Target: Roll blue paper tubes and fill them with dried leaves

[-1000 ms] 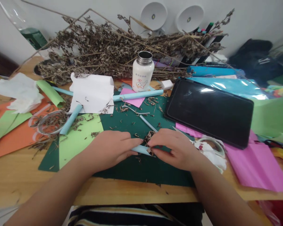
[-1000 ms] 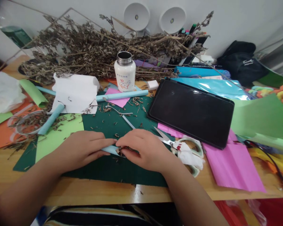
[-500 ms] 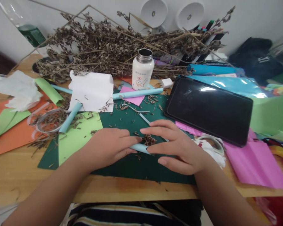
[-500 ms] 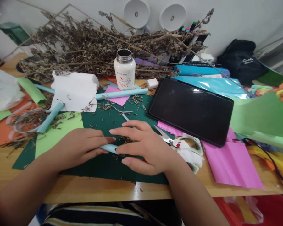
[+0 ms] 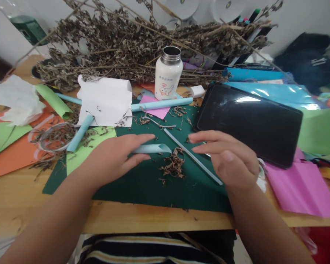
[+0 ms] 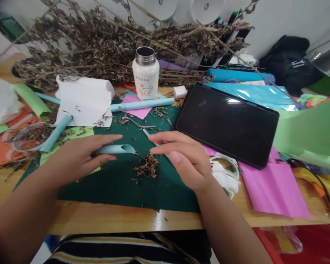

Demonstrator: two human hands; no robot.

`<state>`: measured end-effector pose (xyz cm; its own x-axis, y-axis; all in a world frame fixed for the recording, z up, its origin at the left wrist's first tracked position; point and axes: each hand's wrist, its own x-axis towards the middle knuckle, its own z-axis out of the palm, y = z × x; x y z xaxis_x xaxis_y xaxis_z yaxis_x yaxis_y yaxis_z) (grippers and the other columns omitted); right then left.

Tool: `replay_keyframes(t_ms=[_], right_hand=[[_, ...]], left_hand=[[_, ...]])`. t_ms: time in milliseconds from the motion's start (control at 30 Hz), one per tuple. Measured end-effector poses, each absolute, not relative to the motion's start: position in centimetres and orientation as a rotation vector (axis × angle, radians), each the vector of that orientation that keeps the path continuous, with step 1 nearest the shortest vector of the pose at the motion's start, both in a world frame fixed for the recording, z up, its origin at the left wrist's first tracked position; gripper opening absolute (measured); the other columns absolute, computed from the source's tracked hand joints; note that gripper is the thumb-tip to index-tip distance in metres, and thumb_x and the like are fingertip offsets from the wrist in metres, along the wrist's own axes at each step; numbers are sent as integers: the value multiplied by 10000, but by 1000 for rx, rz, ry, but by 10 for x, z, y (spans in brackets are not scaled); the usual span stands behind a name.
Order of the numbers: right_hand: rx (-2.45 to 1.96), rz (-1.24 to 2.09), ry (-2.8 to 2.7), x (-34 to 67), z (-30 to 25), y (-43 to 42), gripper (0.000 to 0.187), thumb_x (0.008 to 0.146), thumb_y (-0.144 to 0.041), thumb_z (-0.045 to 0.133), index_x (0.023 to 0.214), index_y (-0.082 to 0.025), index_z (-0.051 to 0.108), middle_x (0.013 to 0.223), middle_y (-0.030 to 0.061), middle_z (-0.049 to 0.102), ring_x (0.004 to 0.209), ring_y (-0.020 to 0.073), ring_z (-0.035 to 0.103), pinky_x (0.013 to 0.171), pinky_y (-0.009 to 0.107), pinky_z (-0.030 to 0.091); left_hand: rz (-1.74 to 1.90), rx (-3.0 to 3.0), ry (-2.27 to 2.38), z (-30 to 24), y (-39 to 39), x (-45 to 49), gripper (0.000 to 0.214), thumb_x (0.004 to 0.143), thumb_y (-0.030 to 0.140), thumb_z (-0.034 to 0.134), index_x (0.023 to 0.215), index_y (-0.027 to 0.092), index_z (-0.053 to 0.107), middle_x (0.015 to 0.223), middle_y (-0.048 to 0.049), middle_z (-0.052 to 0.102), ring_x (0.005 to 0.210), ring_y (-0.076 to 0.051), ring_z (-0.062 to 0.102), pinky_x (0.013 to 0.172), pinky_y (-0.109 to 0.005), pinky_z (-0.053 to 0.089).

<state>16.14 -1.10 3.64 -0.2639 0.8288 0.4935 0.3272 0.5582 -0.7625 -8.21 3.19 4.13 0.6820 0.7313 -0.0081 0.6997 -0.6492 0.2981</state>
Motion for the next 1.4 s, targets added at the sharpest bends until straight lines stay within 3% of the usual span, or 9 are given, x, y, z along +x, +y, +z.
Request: replay_keyframes(t_ms=[100,200,267,433,700,900,1100,1233,1400], right_hand=[[-1084,556,-2096,163,37,-7,166,802,-264,450,789,-222,610,775,41,608,758,166,548,669,308,410],[-1236,537,-2568,152,33,-5,194,729,-362,555,853,-219,596,782,34,601,756,174,521,646,303,336],[-1276,483,-2707,141,29,-7,245,711,-390,570,897,-230,582,810,31,588,777,178,502,651,304,298],[-1239,288,-2801,122,20,-13,124,784,-257,480,784,-207,594,777,31,562,755,176,465,659,330,261],[-1028,538,-2240,141,27,-8,170,777,-188,488,868,-230,625,823,43,535,820,155,494,709,330,370],[-1029,708,-1841,147,27,-4,149,756,-138,516,819,-228,615,756,17,604,713,121,562,616,255,459],[-970,1012,-1257,139,12,-7,101,699,-199,606,781,-255,592,683,-37,606,578,82,560,487,189,459],[-959,1104,-1362,134,15,-7,67,713,-189,583,770,-226,579,705,-21,599,594,83,555,507,197,456],[-990,883,-1755,140,25,-6,84,743,-141,513,776,-176,584,728,24,555,691,111,532,609,248,446]], left_hand=[[335,2432,1291,38,34,-89,382,793,370,417,1128,204,339,910,-45,547,739,-156,543,606,-254,412],[390,2291,1300,35,37,-89,274,789,297,414,1033,177,381,824,-29,536,653,-127,521,554,-235,410],[390,2235,1311,35,39,-87,235,776,297,438,975,174,446,804,-21,550,656,-132,525,553,-233,411],[464,2077,1318,37,42,-79,240,730,338,522,913,190,571,790,-2,597,620,-112,528,561,-206,415],[607,1755,1187,27,41,-78,238,732,292,491,899,161,598,756,-24,593,572,-101,484,503,-209,407],[671,1699,1118,24,39,-80,173,683,240,523,793,156,626,758,-40,636,647,-139,550,567,-248,450],[619,1849,1029,29,34,-78,180,694,250,516,790,149,631,741,-48,647,595,-126,556,513,-223,437],[639,1975,916,31,32,-78,176,710,189,502,834,148,620,679,-22,613,492,-74,488,439,-182,368],[716,2096,790,32,32,-78,173,720,132,490,853,143,600,613,1,541,482,-65,451,441,-178,340]])
